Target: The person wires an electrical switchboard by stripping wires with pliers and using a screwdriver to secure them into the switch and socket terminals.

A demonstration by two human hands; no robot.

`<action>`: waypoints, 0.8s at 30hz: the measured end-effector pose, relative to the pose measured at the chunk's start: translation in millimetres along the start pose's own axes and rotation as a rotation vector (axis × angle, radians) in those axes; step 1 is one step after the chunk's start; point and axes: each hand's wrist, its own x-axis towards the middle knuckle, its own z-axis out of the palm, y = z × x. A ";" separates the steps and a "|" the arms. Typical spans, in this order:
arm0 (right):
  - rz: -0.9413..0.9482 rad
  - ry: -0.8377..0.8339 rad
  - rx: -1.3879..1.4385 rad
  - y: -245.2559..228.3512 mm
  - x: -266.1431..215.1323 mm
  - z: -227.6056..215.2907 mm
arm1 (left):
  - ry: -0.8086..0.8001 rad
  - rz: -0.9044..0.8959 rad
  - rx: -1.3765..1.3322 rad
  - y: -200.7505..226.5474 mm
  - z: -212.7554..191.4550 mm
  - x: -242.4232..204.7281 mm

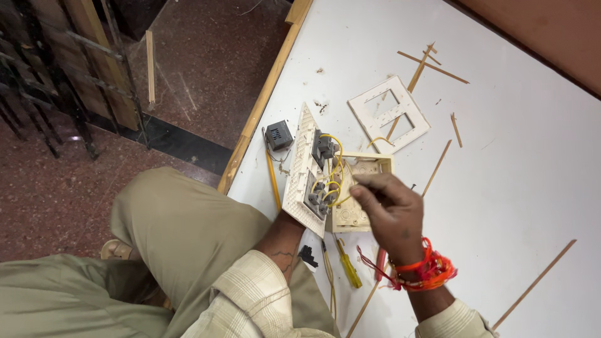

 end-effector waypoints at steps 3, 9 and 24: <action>-0.174 -0.078 -0.232 -4.4 -7.2 10.4 | 0.002 -0.007 -0.013 -4.7 2.1 0.0; -0.147 -0.182 -0.267 -3.4 0.1 13.0 | 0.023 -0.005 -0.053 -13.3 -0.7 -2.6; 0.294 0.006 0.134 -18.6 -13.4 -58.8 | 0.519 0.199 0.723 -0.2 43.6 2.4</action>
